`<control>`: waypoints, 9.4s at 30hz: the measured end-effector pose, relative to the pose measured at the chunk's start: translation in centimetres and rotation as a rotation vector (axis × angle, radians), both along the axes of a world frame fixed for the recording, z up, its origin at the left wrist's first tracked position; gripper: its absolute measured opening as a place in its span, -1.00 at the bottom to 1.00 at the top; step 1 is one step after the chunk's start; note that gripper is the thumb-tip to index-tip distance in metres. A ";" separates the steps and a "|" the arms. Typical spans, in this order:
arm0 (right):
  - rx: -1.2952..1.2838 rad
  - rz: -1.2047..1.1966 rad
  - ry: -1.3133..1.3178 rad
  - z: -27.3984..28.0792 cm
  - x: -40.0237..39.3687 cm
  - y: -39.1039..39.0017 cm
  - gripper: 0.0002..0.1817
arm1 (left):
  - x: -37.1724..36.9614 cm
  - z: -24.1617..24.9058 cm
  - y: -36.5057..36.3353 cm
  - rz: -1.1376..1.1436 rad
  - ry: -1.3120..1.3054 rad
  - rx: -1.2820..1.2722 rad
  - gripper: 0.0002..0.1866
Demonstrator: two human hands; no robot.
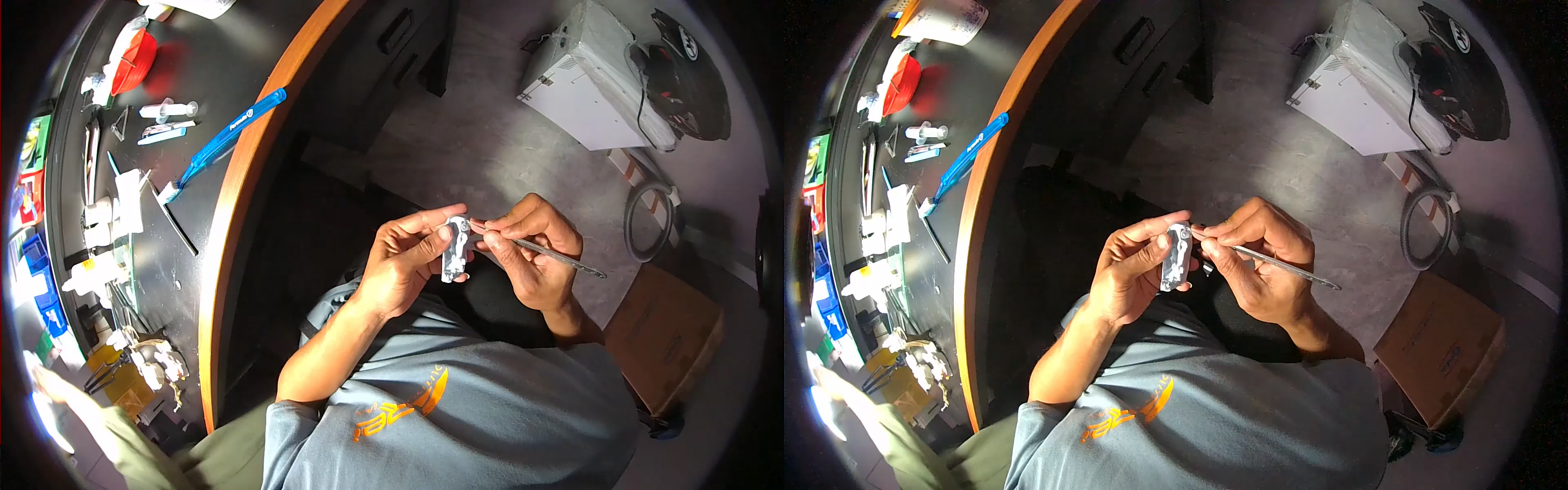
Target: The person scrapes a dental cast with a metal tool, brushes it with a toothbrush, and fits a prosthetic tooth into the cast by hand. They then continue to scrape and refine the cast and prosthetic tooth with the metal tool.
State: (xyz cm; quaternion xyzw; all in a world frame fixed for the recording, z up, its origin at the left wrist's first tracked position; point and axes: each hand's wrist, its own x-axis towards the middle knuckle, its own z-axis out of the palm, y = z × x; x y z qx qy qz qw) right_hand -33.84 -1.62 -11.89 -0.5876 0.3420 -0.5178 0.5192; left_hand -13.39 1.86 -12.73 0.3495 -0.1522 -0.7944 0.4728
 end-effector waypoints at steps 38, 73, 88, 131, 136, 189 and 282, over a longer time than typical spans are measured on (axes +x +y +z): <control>-0.073 0.026 0.006 -0.3 -0.2 -0.2 -0.86 | -0.1 0.4 0.0 0.012 0.017 0.006 -0.60; -0.091 0.071 0.016 0.0 -0.2 -0.3 -0.87 | 0.2 0.2 0.0 0.015 0.039 0.006 -0.63; -0.086 0.021 0.034 -0.4 0.2 -0.2 -0.86 | -0.2 -0.4 0.3 0.053 -0.037 -0.059 -0.61; -0.142 0.001 0.103 -0.3 0.2 -0.4 -0.85 | -0.4 -0.7 0.4 0.041 0.000 0.027 -0.60; -0.156 0.000 0.121 -0.3 0.2 -0.5 -0.86 | -0.3 -0.7 0.4 0.048 -0.029 0.008 -0.61; -0.210 0.029 0.141 -0.2 -0.2 -0.6 -0.82 | 0.5 -0.5 0.0 0.018 0.188 0.221 -0.65; -0.143 0.008 0.031 -0.5 0.2 -0.2 -0.86 | 0.5 -0.9 0.5 0.003 0.199 0.194 -0.61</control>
